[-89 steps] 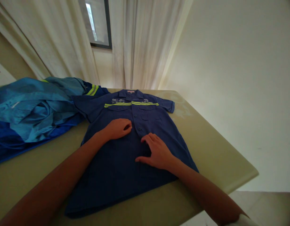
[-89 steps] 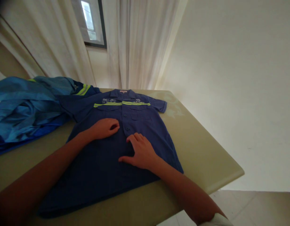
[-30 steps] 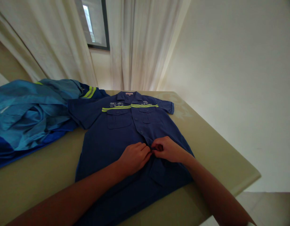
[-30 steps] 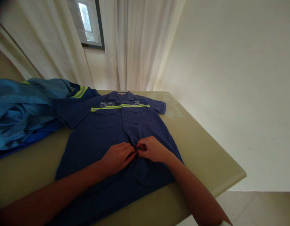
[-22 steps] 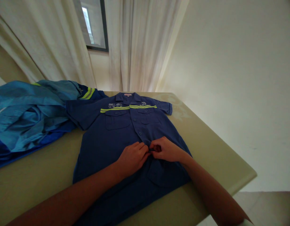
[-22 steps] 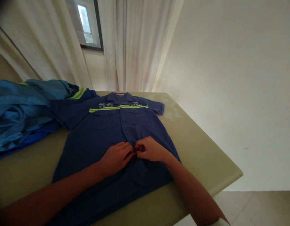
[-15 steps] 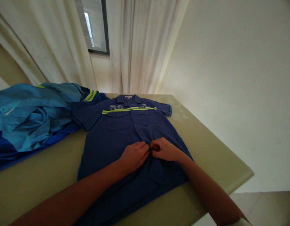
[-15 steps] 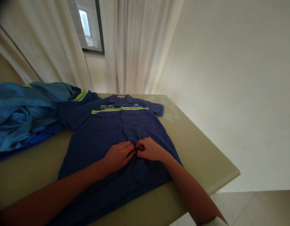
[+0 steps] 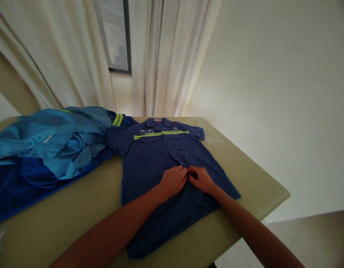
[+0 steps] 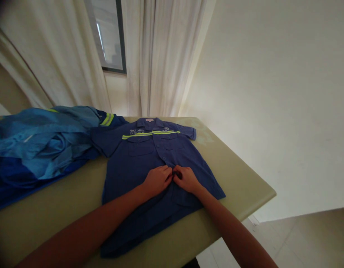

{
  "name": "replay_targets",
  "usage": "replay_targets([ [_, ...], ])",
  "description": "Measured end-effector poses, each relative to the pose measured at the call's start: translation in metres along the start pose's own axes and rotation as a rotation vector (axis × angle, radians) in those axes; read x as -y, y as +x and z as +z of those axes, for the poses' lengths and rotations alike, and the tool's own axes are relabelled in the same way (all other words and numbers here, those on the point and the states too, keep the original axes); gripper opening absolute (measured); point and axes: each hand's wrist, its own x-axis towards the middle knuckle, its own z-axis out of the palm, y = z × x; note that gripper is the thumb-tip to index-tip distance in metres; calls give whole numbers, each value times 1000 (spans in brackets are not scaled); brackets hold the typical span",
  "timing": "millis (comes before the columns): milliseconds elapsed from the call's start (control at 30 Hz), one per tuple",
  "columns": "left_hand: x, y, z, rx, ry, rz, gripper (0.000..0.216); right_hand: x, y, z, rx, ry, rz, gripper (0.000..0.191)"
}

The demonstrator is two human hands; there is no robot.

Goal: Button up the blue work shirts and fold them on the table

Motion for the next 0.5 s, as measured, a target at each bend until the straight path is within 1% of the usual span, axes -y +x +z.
replay_targets([
  [200,-1,-2,1,3,37,13,17,-1,-1,1,-50,-31,-17,6],
  [400,-4,-2,1,-5,145,29,21,1,-2,1,-47,-1,-50,6],
  [500,-5,-2,-1,7,176,15,21,0,1,-2,-34,40,-64,14],
])
